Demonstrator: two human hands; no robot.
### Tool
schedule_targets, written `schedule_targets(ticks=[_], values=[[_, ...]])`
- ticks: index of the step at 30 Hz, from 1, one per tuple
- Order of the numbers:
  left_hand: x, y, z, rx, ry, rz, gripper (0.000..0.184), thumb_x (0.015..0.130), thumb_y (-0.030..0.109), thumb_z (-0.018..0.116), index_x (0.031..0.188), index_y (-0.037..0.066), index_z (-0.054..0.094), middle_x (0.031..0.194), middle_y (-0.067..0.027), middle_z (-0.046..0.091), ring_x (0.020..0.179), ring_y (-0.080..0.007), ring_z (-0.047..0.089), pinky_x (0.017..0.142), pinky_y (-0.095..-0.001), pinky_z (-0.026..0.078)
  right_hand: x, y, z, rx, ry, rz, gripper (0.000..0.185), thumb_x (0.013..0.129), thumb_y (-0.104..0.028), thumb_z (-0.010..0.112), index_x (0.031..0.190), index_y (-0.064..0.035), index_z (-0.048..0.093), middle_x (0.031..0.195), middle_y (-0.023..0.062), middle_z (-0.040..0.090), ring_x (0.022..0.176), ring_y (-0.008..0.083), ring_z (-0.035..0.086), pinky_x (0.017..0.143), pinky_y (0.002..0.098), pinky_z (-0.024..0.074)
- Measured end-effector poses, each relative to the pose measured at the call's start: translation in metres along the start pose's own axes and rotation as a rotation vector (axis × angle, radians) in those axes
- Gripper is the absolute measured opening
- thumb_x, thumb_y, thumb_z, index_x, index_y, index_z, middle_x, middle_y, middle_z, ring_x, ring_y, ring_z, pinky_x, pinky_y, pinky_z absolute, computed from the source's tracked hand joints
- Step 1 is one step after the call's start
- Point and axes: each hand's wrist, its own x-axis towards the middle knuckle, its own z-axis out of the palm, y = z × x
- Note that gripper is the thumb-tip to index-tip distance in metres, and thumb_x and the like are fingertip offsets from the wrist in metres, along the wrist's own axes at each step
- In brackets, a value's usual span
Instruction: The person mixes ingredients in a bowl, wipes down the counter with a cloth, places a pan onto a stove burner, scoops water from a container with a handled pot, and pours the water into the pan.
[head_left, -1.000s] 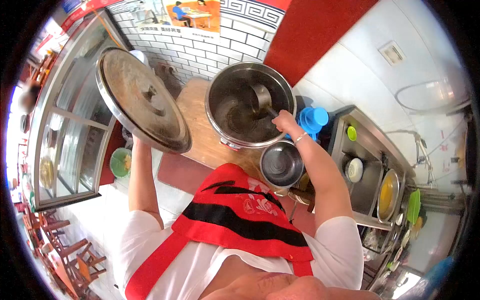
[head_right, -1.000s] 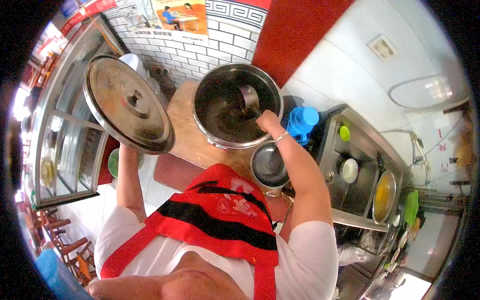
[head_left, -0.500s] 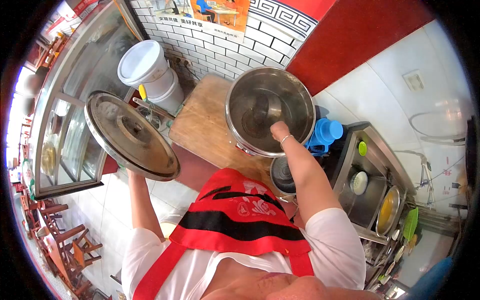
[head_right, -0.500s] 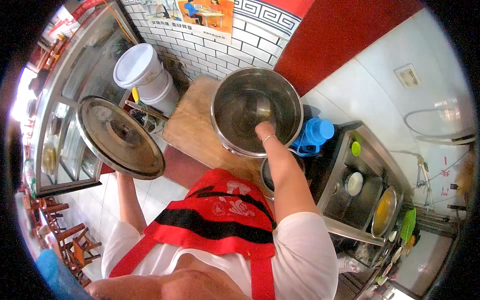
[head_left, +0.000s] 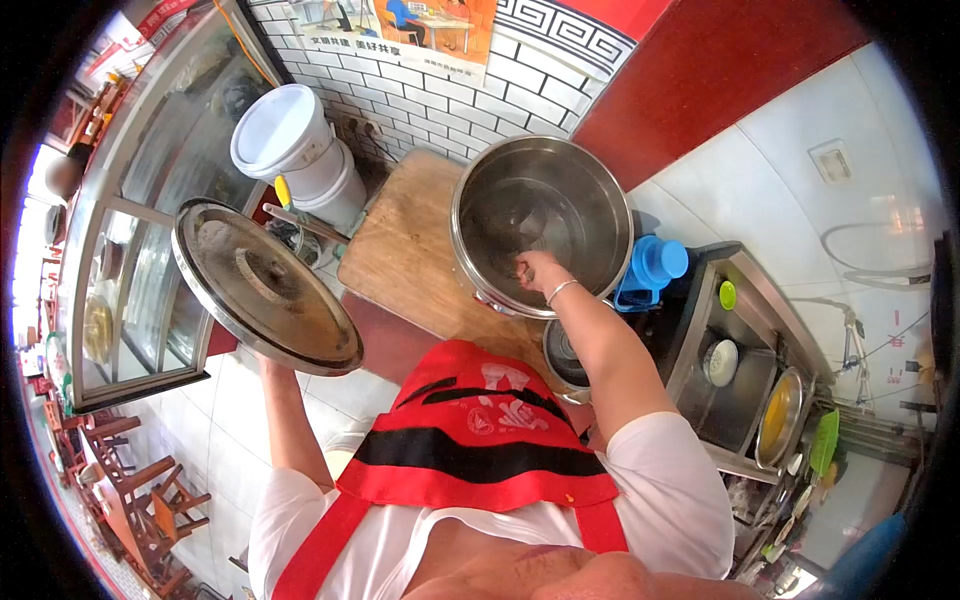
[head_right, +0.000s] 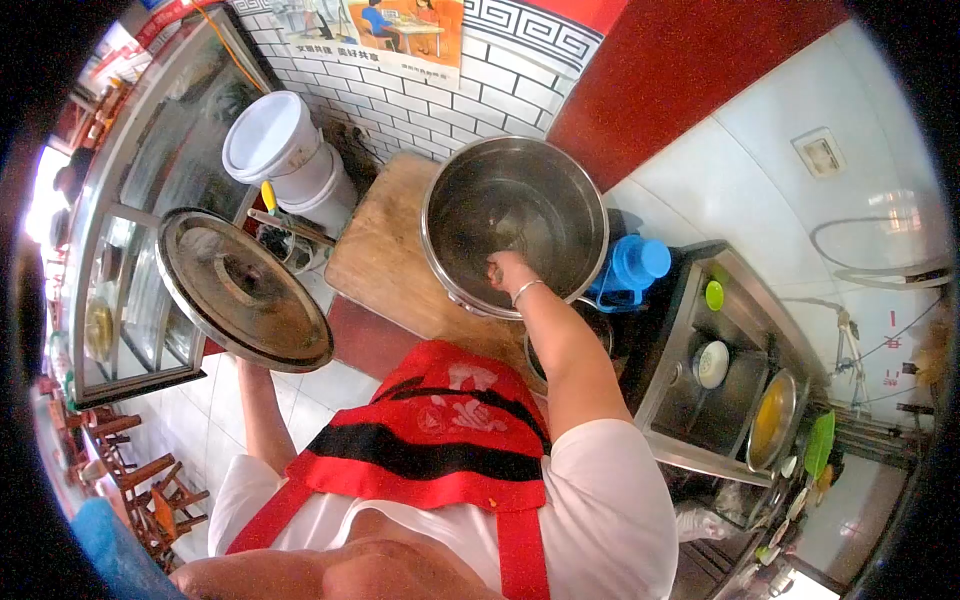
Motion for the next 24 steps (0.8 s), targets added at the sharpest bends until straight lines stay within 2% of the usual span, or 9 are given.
schedule_targets(ticks=[1, 3, 5, 8, 10, 13, 17, 22, 24], values=[[-0.001, -0.001, 0.001, -0.004, 0.001, -0.005, 0.049, 0.090, 0.026, 0.056, 0.130, 0.000, 0.044, 0.124, -0.0137, 0.052, 0.109, -0.0232, 0.052, 0.091, -0.0353, 0.046, 0.000, -0.003, -0.007, -0.002, -0.001, -0.004, 0.021, 0.083, -0.012, 0.059, 0.066, -0.0016, 0.053, 0.058, 0.0123, 0.056, 0.044, 0.0262, 0.051, 0.044, 0.0379, 0.0425], [-0.003, -0.003, 0.003, -0.006, 0.000, -0.010, 0.050, 0.090, 0.027, 0.056, 0.130, 0.000, 0.044, 0.125, -0.0140, 0.051, 0.110, -0.0235, 0.052, 0.091, -0.0356, 0.046, -0.004, -0.005, -0.016, 0.298, -0.201, 0.069, 0.022, 0.083, -0.010, 0.059, 0.063, -0.0031, 0.051, 0.061, 0.0128, 0.055, 0.045, 0.0230, 0.047, 0.043, 0.0340, 0.0387], [-0.006, -0.004, 0.006, -0.006, -0.003, -0.018, 0.051, 0.090, 0.028, 0.056, 0.131, 0.000, 0.044, 0.126, -0.0143, 0.051, 0.110, -0.0237, 0.051, 0.092, -0.0360, 0.046, -0.013, -0.004, -0.025, 0.336, -0.214, 0.040, 0.021, 0.082, -0.009, 0.060, 0.065, -0.0031, 0.051, 0.061, 0.0111, 0.053, 0.047, 0.0216, 0.046, 0.045, 0.0329, 0.0386], [-0.009, -0.007, 0.014, -0.007, -0.012, -0.030, 0.053, 0.090, 0.030, 0.057, 0.132, 0.000, 0.043, 0.128, -0.0147, 0.050, 0.112, -0.0241, 0.051, 0.093, -0.0365, 0.046, -0.018, -0.003, -0.045, 0.433, -0.369, 0.177, 0.021, 0.082, -0.007, 0.060, 0.066, -0.0047, 0.047, 0.060, 0.0078, 0.049, 0.049, 0.0194, 0.045, 0.046, 0.0315, 0.0378], [-0.011, -0.010, 0.024, -0.007, -0.026, -0.037, 0.054, 0.091, 0.031, 0.057, 0.132, 0.000, 0.043, 0.129, -0.0149, 0.050, 0.112, -0.0243, 0.051, 0.094, -0.0368, 0.046, -0.043, -0.007, -0.056, 0.379, -0.358, 0.151, 0.017, 0.085, -0.003, 0.057, 0.076, -0.0060, 0.043, 0.061, 0.0015, 0.044, 0.052, 0.0090, 0.042, 0.049, 0.0238, 0.0342], [-0.015, -0.014, 0.036, -0.008, -0.058, -0.037, 0.055, 0.091, 0.032, 0.057, 0.133, 0.000, 0.042, 0.130, -0.0153, 0.049, 0.114, -0.0247, 0.050, 0.094, -0.0373, 0.046, -0.064, -0.003, -0.085, 0.452, -0.500, 0.117, 0.017, 0.086, -0.004, 0.057, 0.075, -0.0068, 0.044, 0.061, 0.0018, 0.044, 0.051, 0.0094, 0.042, 0.049, 0.0239, 0.0342], [0.029, -0.048, 0.006, 0.028, -0.199, 0.005, 0.040, 0.089, 0.021, 0.055, 0.123, 0.001, 0.049, 0.116, -0.0111, 0.055, 0.102, -0.0210, 0.054, 0.085, -0.0343, 0.047, -0.124, 0.003, -0.108, 0.457, -0.458, 0.037, 0.017, 0.086, -0.003, 0.057, 0.081, -0.0060, 0.041, 0.061, 0.0028, 0.045, 0.048, 0.0103, 0.040, 0.045, 0.0261, 0.0335], [0.040, -0.056, 0.034, 0.253, -0.258, 0.148, 0.027, 0.089, 0.010, 0.050, 0.115, 0.001, 0.056, 0.101, -0.0058, 0.061, 0.088, -0.0147, 0.057, 0.075, -0.0297, 0.048, -0.178, 0.031, -0.134, 0.574, -0.611, -0.225, 0.033, 0.088, 0.000, 0.054, 0.114, -0.0054, 0.034, 0.066, 0.0043, 0.047, 0.048, 0.0092, 0.040, 0.045, 0.0254, 0.0322], [0.024, -0.057, 0.078, 0.483, -0.241, 0.265, 0.030, 0.090, 0.007, 0.047, 0.119, 0.001, 0.053, 0.100, -0.0045, 0.060, 0.086, -0.0112, 0.056, 0.074, -0.0267, 0.047, -0.206, 0.038, -0.145, 0.630, -0.488, -0.231, 0.038, 0.088, 0.001, 0.053, 0.121, -0.0050, 0.036, 0.065, 0.0041, 0.047, 0.047, 0.0081, 0.038, 0.044, 0.0252, 0.0307]])
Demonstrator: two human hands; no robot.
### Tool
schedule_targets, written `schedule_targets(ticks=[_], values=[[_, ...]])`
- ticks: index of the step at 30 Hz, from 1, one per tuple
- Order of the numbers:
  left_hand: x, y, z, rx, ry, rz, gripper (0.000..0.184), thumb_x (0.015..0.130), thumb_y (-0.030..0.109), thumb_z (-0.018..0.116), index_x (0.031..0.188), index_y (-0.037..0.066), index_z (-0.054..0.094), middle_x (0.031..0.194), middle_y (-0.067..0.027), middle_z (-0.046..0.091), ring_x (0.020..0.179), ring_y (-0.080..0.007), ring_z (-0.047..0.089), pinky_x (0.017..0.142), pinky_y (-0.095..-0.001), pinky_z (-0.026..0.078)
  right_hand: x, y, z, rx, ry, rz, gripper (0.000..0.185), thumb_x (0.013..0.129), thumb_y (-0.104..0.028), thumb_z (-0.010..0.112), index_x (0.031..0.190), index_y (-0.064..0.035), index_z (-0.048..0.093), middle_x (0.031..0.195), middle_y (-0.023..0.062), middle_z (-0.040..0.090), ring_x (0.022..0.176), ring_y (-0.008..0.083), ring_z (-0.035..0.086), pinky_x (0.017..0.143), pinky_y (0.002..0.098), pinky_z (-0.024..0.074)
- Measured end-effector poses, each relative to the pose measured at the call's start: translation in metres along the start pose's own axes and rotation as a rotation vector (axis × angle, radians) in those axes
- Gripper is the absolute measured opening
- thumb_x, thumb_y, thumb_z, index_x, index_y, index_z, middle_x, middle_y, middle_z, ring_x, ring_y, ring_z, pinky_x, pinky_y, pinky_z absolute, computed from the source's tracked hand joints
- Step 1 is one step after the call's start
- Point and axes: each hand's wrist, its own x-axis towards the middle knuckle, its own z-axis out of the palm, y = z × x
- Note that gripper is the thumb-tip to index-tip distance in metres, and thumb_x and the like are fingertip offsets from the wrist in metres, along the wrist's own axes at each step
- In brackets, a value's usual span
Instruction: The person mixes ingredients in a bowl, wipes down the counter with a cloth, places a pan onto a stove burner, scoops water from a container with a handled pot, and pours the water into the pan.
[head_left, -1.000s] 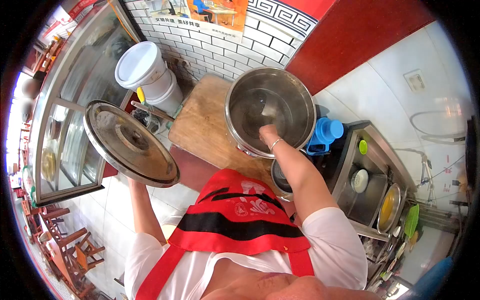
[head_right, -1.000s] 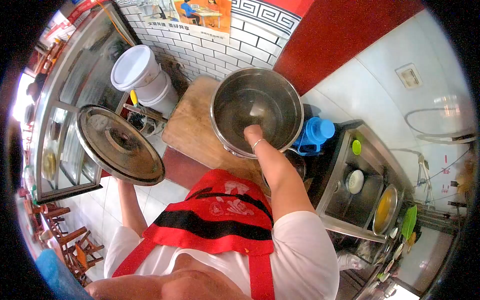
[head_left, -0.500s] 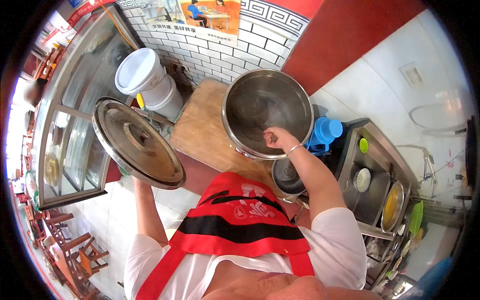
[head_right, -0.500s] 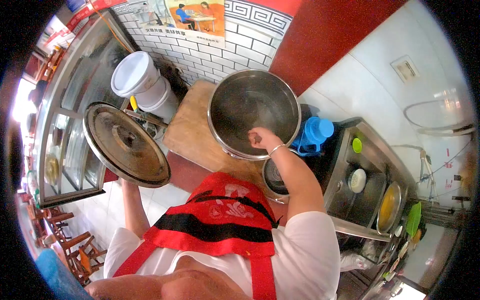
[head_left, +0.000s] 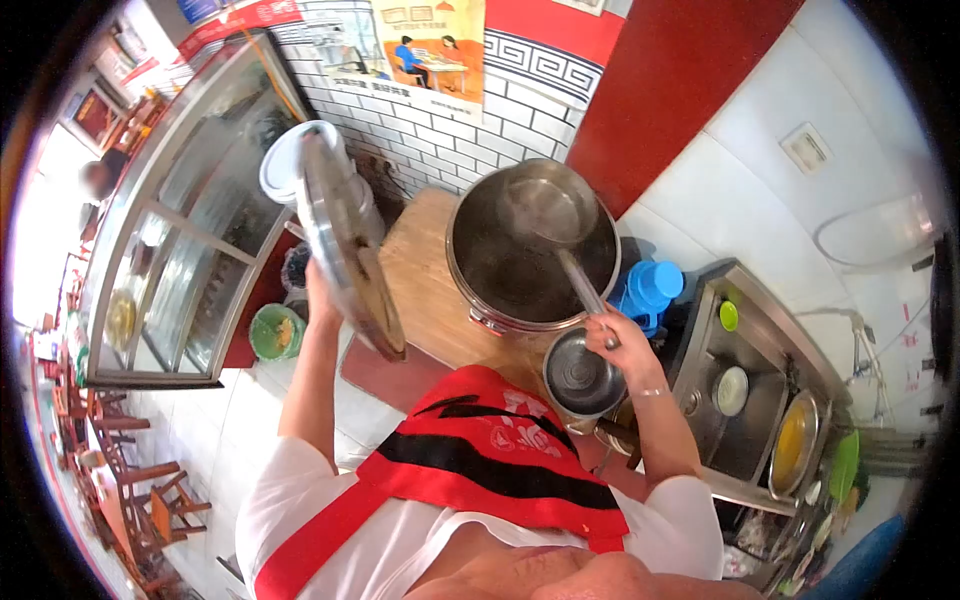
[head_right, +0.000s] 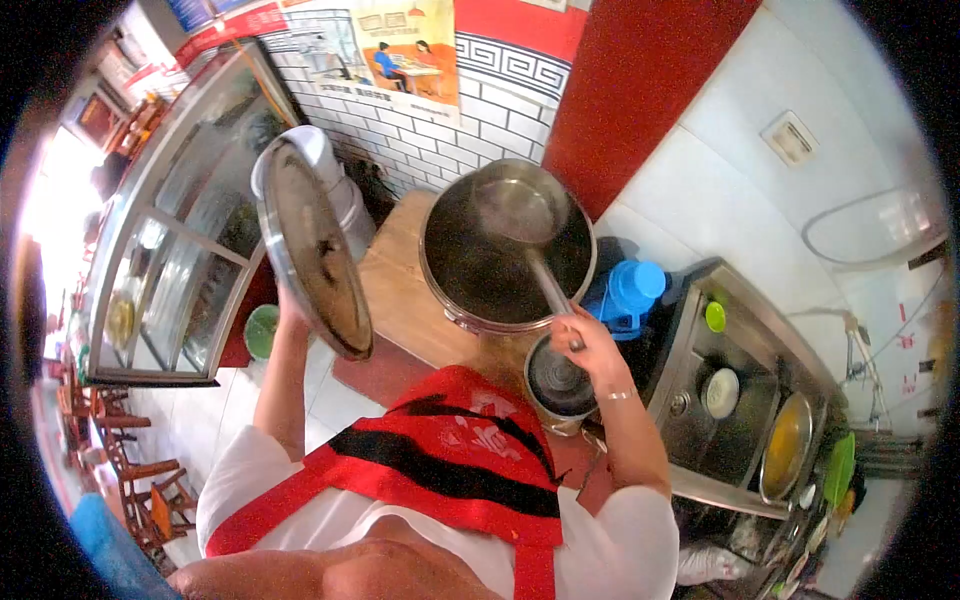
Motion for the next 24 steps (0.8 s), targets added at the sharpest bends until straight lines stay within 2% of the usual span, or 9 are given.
schedule_targets(ticks=[1, 3, 6, 8, 11, 13, 15, 17, 24], values=[[-0.003, 0.008, 0.022, -0.160, -0.047, 0.013, 0.031, 0.089, 0.004, 0.048, 0.119, 0.000, 0.053, 0.101, -0.0040, 0.061, 0.087, -0.0116, 0.056, 0.076, -0.0261, 0.046, -0.015, -0.003, -0.002, -0.008, -0.016, 0.006, 0.038, 0.088, 0.001, 0.053, 0.121, -0.0050, 0.036, 0.065, 0.0041, 0.047, 0.047, 0.0081, 0.038, 0.044, 0.0252, 0.0307], [0.003, 0.005, 0.048, 0.167, -0.055, 0.191, 0.030, 0.092, 0.009, 0.050, 0.120, 0.000, 0.052, 0.104, -0.0059, 0.060, 0.089, -0.0131, 0.056, 0.077, -0.0255, 0.045, -0.048, -0.009, -0.012, 0.009, -0.148, -0.038, 0.043, 0.087, 0.001, 0.052, 0.128, -0.0047, 0.037, 0.065, 0.0037, 0.047, 0.046, 0.0072, 0.036, 0.044, 0.0242, 0.0291], [0.008, 0.007, 0.098, 0.302, -0.185, 0.289, 0.029, 0.091, 0.014, 0.056, 0.118, 0.004, 0.055, 0.100, -0.0095, 0.058, 0.084, -0.0162, 0.056, 0.071, -0.0278, 0.047, -0.102, -0.013, -0.028, 0.037, -0.153, -0.112, 0.045, 0.087, 0.002, 0.052, 0.129, -0.0036, 0.038, 0.065, 0.0040, 0.047, 0.045, 0.0065, 0.036, 0.043, 0.0238, 0.0281], [0.002, 0.012, 0.135, 0.522, -0.160, 0.444, 0.028, 0.089, 0.018, 0.062, 0.114, 0.005, 0.058, 0.092, -0.0117, 0.056, 0.080, -0.0192, 0.056, 0.067, -0.0299, 0.047, -0.144, -0.014, -0.043, 0.014, -0.096, -0.164, 0.045, 0.086, 0.002, 0.053, 0.128, -0.0033, 0.038, 0.065, 0.0043, 0.048, 0.045, 0.0064, 0.036, 0.043, 0.0235, 0.0277], [-0.013, 0.017, 0.186, 0.786, -0.178, 0.659, 0.039, 0.082, 0.025, 0.071, 0.111, 0.002, 0.060, 0.095, -0.0153, 0.056, 0.080, -0.0257, 0.059, 0.071, -0.0338, 0.049, -0.203, -0.013, -0.064, -0.036, -0.020, -0.247, 0.046, 0.083, 0.002, 0.056, 0.125, -0.0011, 0.039, 0.065, 0.0041, 0.048, 0.044, 0.0066, 0.036, 0.043, 0.0230, 0.0272], [-0.022, 0.013, 0.217, 0.868, -0.228, 0.657, 0.044, 0.079, 0.031, 0.072, 0.111, 0.002, 0.060, 0.096, -0.0166, 0.056, 0.084, -0.0308, 0.060, 0.074, -0.0385, 0.049, -0.238, -0.009, -0.085, -0.069, 0.143, -0.329, 0.046, 0.082, 0.002, 0.056, 0.125, 0.0008, 0.039, 0.065, 0.0038, 0.047, 0.044, 0.0074, 0.037, 0.042, 0.0225, 0.0270], [-0.023, 0.001, 0.242, 1.020, -0.278, 0.618, 0.048, 0.079, 0.036, 0.070, 0.112, 0.004, 0.057, 0.102, -0.0173, 0.053, 0.087, -0.0340, 0.060, 0.077, -0.0418, 0.050, -0.274, -0.006, -0.093, -0.078, 0.148, -0.344, 0.053, 0.082, 0.003, 0.057, 0.131, 0.0029, 0.036, 0.064, 0.0039, 0.046, 0.044, 0.0082, 0.037, 0.043, 0.0229, 0.0276], [-0.026, -0.012, 0.263, 1.093, -0.308, 0.623, 0.049, 0.079, 0.038, 0.069, 0.113, 0.006, 0.056, 0.106, -0.0176, 0.051, 0.088, -0.0351, 0.060, 0.077, -0.0428, 0.050, -0.302, 0.003, -0.104, -0.055, 0.272, -0.475, 0.039, 0.083, 0.004, 0.051, 0.120, 0.0010, 0.041, 0.061, 0.0030, 0.043, 0.043, 0.0060, 0.035, 0.041, 0.0218, 0.0245], [-0.028, -0.049, 0.320, 1.297, -0.391, 0.595, 0.051, 0.077, 0.040, 0.069, 0.115, 0.009, 0.055, 0.113, -0.0173, 0.049, 0.094, -0.0365, 0.059, 0.081, -0.0425, 0.051, -0.383, 0.036, -0.155, 0.051, 0.486, -0.599, 0.041, 0.082, 0.006, 0.052, 0.122, 0.0016, 0.043, 0.064, 0.0017, 0.042, 0.044, 0.0062, 0.034, 0.043, 0.0224, 0.0276]])
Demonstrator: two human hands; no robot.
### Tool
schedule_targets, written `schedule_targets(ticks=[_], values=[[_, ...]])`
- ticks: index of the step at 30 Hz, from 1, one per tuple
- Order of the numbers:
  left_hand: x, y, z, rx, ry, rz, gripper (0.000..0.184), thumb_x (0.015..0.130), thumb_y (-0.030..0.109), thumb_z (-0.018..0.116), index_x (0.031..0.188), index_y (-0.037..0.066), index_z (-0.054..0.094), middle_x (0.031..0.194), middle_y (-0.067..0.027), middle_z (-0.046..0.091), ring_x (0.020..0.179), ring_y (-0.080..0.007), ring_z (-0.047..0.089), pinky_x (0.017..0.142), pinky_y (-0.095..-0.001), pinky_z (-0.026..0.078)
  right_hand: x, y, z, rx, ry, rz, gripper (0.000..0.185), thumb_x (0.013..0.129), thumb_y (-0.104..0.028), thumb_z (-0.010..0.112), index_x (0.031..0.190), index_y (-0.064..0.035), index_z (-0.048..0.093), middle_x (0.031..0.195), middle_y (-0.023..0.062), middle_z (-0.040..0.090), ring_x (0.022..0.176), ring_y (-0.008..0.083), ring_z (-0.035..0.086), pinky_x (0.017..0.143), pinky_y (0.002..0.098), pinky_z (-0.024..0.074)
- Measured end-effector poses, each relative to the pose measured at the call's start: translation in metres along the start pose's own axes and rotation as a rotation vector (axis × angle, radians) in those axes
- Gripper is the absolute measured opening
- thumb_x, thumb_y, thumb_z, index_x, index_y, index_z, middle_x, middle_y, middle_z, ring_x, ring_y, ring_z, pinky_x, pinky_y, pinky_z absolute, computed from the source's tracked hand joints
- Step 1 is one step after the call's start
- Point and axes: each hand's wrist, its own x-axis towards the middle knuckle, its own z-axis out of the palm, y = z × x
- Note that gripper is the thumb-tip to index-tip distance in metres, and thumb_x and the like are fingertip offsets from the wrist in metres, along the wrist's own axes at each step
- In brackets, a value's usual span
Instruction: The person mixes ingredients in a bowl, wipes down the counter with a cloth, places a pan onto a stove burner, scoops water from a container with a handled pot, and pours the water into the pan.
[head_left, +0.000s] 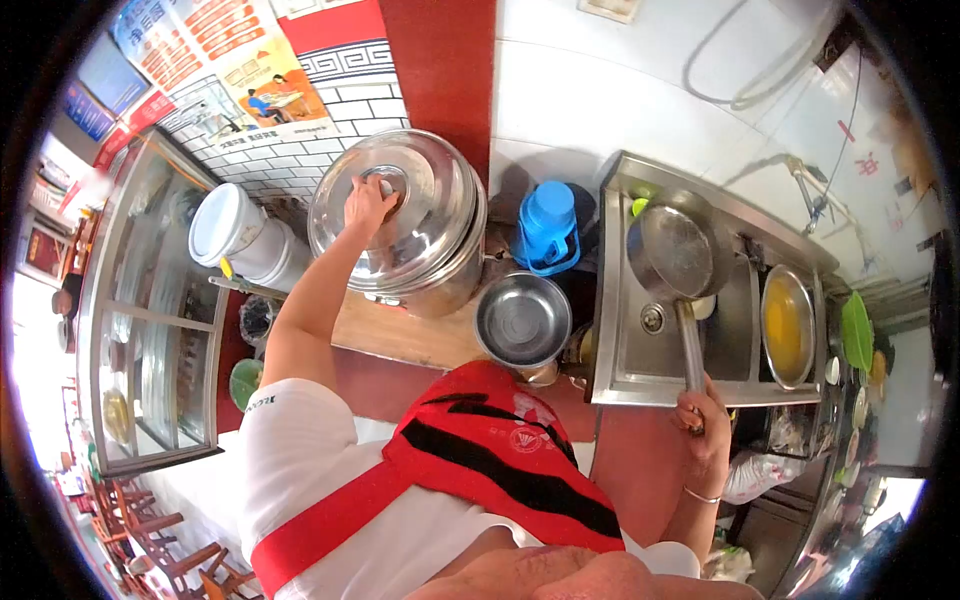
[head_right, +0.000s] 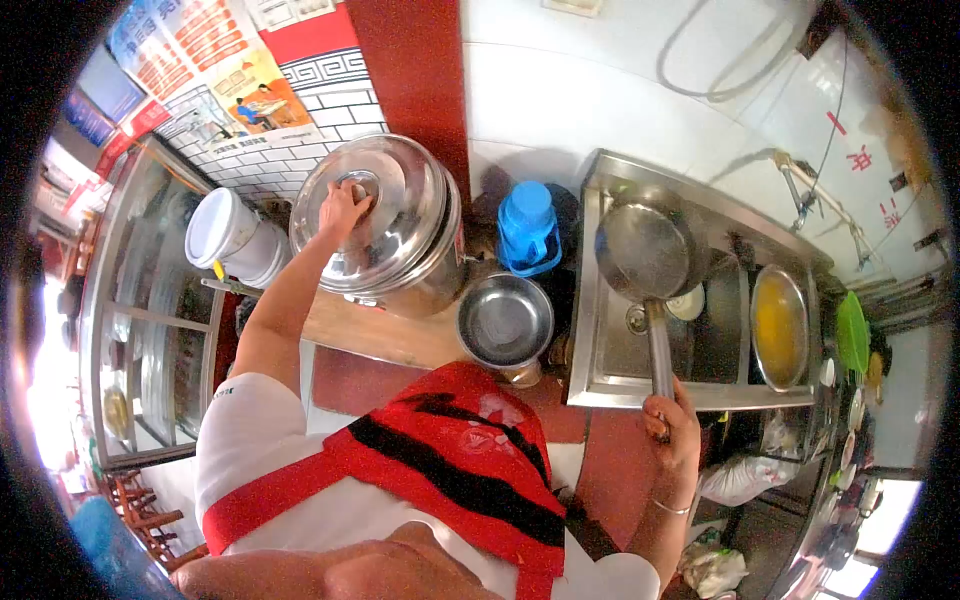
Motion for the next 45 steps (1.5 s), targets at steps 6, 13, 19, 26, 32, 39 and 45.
schedule_targets(ticks=[6, 13, 19, 26, 32, 39, 45], values=[[0.001, 0.024, 0.011, -0.011, -0.155, -0.083, 0.055, 0.076, 0.039, 0.065, 0.120, 0.007, 0.054, 0.127, -0.0236, 0.050, 0.107, -0.0377, 0.057, 0.090, -0.0453, 0.046, -0.034, 0.012, -0.035, 0.118, 0.233, -0.119, 0.043, 0.085, 0.006, 0.049, 0.127, 0.0060, 0.040, 0.068, 0.0032, 0.043, 0.048, 0.0066, 0.034, 0.043, 0.0210, 0.0266], [0.023, -0.005, 0.056, 0.047, -0.194, -0.036, 0.061, 0.076, 0.046, 0.065, 0.125, 0.012, 0.051, 0.122, -0.0210, 0.052, 0.107, -0.0382, 0.056, 0.085, -0.0475, 0.048, -0.061, 0.008, -0.063, 0.236, 0.230, -0.155, 0.031, 0.086, -0.001, 0.051, 0.117, -0.0017, 0.046, 0.068, 0.0008, 0.040, 0.049, 0.0046, 0.033, 0.044, 0.0208, 0.0258], [-0.003, 0.015, 0.067, 0.578, 0.105, 0.032, 0.056, 0.087, 0.046, 0.054, 0.129, 0.009, 0.048, 0.131, -0.0140, 0.047, 0.115, -0.0347, 0.051, 0.092, -0.0455, 0.045, -0.083, 0.014, -0.108, 0.399, 0.271, -0.204, 0.027, 0.086, -0.004, 0.052, 0.112, -0.0049, 0.048, 0.067, -0.0011, 0.039, 0.045, 0.0027, 0.032, 0.046, 0.0207, 0.0258], [-0.143, 0.218, 0.114, -0.003, 0.268, 0.735, 0.045, 0.092, 0.022, 0.050, 0.132, 0.002, 0.042, 0.132, -0.0174, 0.045, 0.119, -0.0338, 0.044, 0.100, -0.0439, 0.035, -0.140, 0.005, -0.202, 0.537, 0.403, -0.306, 0.041, 0.083, 0.002, 0.053, 0.123, -0.0041, 0.048, 0.070, 0.0003, 0.043, 0.047, 0.0035, 0.034, 0.044, 0.0178, 0.0281], [-0.325, 0.399, 0.148, -0.405, -0.364, 1.184, 0.042, 0.085, 0.010, 0.054, 0.125, 0.000, 0.047, 0.128, -0.0186, 0.046, 0.120, -0.0355, 0.041, 0.102, -0.0450, 0.031, -0.211, 0.006, -0.335, 0.543, 0.481, -0.338, 0.047, 0.081, 0.001, 0.055, 0.127, -0.0060, 0.047, 0.071, -0.0003, 0.046, 0.048, 0.0056, 0.039, 0.043, 0.0202, 0.0313], [-0.443, 0.543, 0.171, -0.449, -0.921, 1.385, 0.025, 0.088, 0.014, 0.052, 0.111, 0.003, 0.058, 0.107, -0.0165, 0.057, 0.100, -0.0361, 0.054, 0.089, -0.0443, 0.042, -0.279, 0.016, -0.449, 0.583, 0.760, -0.472, 0.048, 0.081, 0.000, 0.056, 0.127, -0.0066, 0.048, 0.073, -0.0003, 0.050, 0.049, 0.0063, 0.044, 0.043, 0.0211, 0.0340], [-0.491, 0.652, 0.240, 0.145, -1.298, 1.504, 0.029, 0.087, 0.026, 0.051, 0.094, 0.002, 0.065, 0.093, -0.0217, 0.065, 0.089, -0.0384, 0.062, 0.078, -0.0467, 0.048, -0.316, 0.037, -0.558, 0.677, 0.993, -0.574, 0.039, 0.081, 0.000, 0.056, 0.118, -0.0062, 0.051, 0.067, -0.0007, 0.049, 0.047, 0.0065, 0.044, 0.042, 0.0217, 0.0349]])
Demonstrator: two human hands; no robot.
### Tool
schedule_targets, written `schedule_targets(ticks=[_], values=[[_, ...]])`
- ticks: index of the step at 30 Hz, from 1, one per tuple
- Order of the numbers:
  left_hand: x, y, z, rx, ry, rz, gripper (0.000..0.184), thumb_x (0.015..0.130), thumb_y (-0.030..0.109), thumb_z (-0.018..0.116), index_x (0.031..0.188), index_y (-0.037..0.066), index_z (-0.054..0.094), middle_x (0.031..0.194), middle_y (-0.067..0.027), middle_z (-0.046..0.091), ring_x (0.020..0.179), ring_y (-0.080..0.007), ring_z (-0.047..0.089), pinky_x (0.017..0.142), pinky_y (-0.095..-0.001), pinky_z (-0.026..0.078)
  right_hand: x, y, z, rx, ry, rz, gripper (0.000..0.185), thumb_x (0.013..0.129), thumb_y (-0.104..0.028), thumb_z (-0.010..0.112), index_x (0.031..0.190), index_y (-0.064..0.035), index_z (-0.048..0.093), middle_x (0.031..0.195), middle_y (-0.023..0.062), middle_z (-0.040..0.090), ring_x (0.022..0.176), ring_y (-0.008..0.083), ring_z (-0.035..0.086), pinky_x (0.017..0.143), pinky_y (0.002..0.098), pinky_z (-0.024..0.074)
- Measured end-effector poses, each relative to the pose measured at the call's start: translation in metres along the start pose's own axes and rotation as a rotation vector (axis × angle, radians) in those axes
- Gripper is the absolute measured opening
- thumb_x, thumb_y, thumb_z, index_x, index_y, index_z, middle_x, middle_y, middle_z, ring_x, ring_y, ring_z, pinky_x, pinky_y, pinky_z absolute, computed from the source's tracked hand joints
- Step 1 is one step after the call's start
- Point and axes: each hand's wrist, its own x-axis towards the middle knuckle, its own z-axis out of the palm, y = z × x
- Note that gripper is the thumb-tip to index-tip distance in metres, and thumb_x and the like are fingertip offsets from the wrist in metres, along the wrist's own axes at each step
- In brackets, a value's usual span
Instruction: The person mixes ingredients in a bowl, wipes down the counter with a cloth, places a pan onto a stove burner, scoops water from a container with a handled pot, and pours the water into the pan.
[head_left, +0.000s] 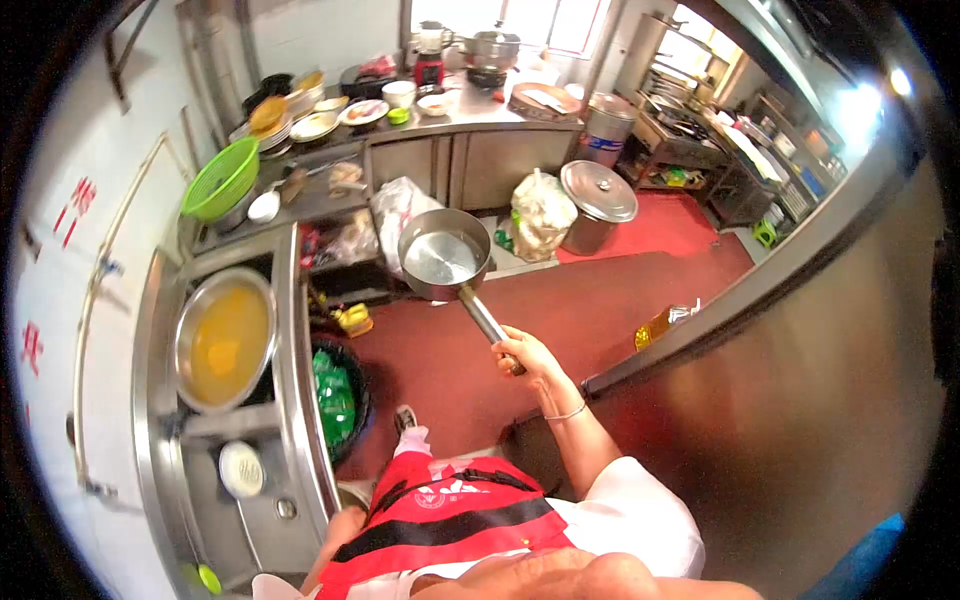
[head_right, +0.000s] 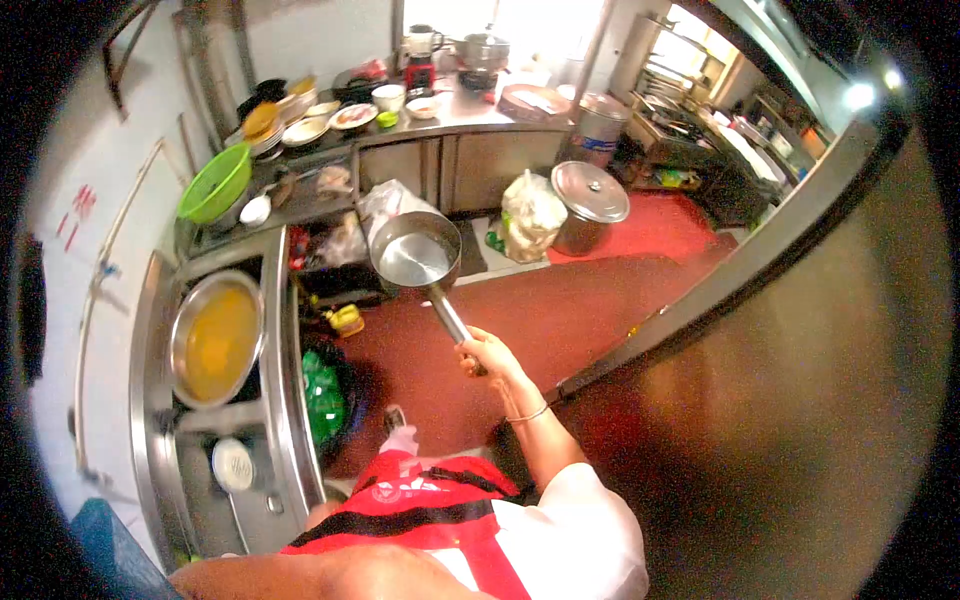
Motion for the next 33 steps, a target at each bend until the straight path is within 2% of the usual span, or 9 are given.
schedule_targets(ticks=[9, 13, 15, 17, 18, 23, 27, 29, 33], values=[[0.299, 0.010, -0.081, 0.349, -0.505, 0.022, 0.031, 0.085, 0.027, 0.051, 0.090, 0.001, 0.066, 0.091, -0.0223, 0.065, 0.087, -0.0393, 0.062, 0.077, -0.0478, 0.048, 0.124, -0.085, -0.089, 0.232, 0.321, -0.250, 0.019, 0.081, 0.000, 0.056, 0.097, -0.0061, 0.050, 0.066, 0.0005, 0.049, 0.045, 0.0070, 0.045, 0.040, 0.0233, 0.0357], [0.461, 0.066, -0.131, 0.644, -0.576, 0.433, 0.031, 0.084, 0.028, 0.051, 0.089, 0.001, 0.067, 0.090, -0.0225, 0.065, 0.086, -0.0397, 0.062, 0.076, -0.0483, 0.048, 0.160, -0.131, -0.142, 0.300, 0.462, -0.305, 0.013, 0.082, 0.001, 0.053, 0.092, -0.0066, 0.048, 0.067, 0.0021, 0.051, 0.046, 0.0058, 0.045, 0.040, 0.0214, 0.0362], [0.519, 0.172, -0.160, 0.898, -0.493, 0.581, 0.032, 0.082, 0.028, 0.051, 0.083, 0.002, 0.068, 0.088, -0.0233, 0.065, 0.085, -0.0408, 0.062, 0.076, -0.0499, 0.048, 0.171, -0.152, -0.167, 0.326, 0.550, -0.349, 0.013, 0.082, 0.001, 0.051, 0.091, -0.0072, 0.047, 0.067, 0.0035, 0.052, 0.046, 0.0053, 0.044, 0.041, 0.0205, 0.0356], [0.551, 0.302, -0.186, 0.609, -0.168, 0.682, 0.029, 0.082, 0.026, 0.052, 0.089, 0.001, 0.065, 0.087, -0.0241, 0.064, 0.081, -0.0424, 0.062, 0.075, -0.0513, 0.048, 0.177, -0.172, -0.199, 0.402, 0.564, -0.360, 0.018, 0.083, 0.003, 0.051, 0.097, -0.0061, 0.046, 0.066, 0.0035, 0.050, 0.045, 0.0067, 0.044, 0.039, 0.0209, 0.0368], [0.596, 0.346, -0.186, 0.680, -0.282, 0.690, 0.027, 0.083, 0.024, 0.053, 0.091, 0.001, 0.064, 0.084, -0.0234, 0.064, 0.082, -0.0417, 0.062, 0.076, -0.0505, 0.048, 0.179, -0.184, -0.215, 0.433, 0.573, -0.376, 0.018, 0.084, 0.002, 0.051, 0.098, -0.0067, 0.045, 0.066, 0.0034, 0.050, 0.045, 0.0069, 0.044, 0.040, 0.0210, 0.0366], [0.717, 0.547, -0.132, 0.329, -0.147, 0.978, 0.031, 0.088, 0.024, 0.055, 0.106, 0.000, 0.062, 0.093, -0.0234, 0.065, 0.091, -0.0358, 0.063, 0.078, -0.0402, 0.049, 0.168, -0.230, -0.293, 0.440, 0.693, -0.398, 0.019, 0.083, 0.002, 0.053, 0.097, -0.0070, 0.044, 0.067, 0.0033, 0.049, 0.046, 0.0064, 0.044, 0.041, 0.0216, 0.0364], [0.753, 0.627, -0.087, 0.333, -0.212, 0.829, 0.028, 0.088, 0.025, 0.056, 0.101, 0.002, 0.065, 0.093, -0.0208, 0.066, 0.089, -0.0303, 0.065, 0.078, -0.0382, 0.049, 0.159, -0.276, -0.361, 0.455, 0.752, -0.401, 0.021, 0.083, 0.002, 0.052, 0.101, -0.0059, 0.045, 0.067, 0.0037, 0.049, 0.046, 0.0064, 0.044, 0.042, 0.0225, 0.0370], [0.791, 0.612, -0.056, 0.501, -0.313, 0.621, 0.033, 0.088, 0.032, 0.055, 0.093, 0.002, 0.067, 0.088, -0.0215, 0.066, 0.086, -0.0352, 0.065, 0.074, -0.0443, 0.049, 0.154, -0.293, -0.397, 0.544, 0.736, -0.381, 0.021, 0.083, 0.002, 0.052, 0.101, -0.0055, 0.045, 0.066, 0.0040, 0.049, 0.046, 0.0065, 0.043, 0.043, 0.0230, 0.0376], [0.844, 0.567, -0.034, 0.817, -0.656, 0.447, 0.036, 0.086, 0.039, 0.052, 0.083, 0.008, 0.069, 0.082, -0.0198, 0.066, 0.075, -0.0301, 0.065, 0.067, -0.0439, 0.050, 0.151, -0.321, -0.474, 0.630, 0.766, -0.397, 0.020, 0.083, 0.000, 0.052, 0.101, -0.0056, 0.045, 0.067, 0.0047, 0.051, 0.047, 0.0069, 0.045, 0.042, 0.0243, 0.0375]])
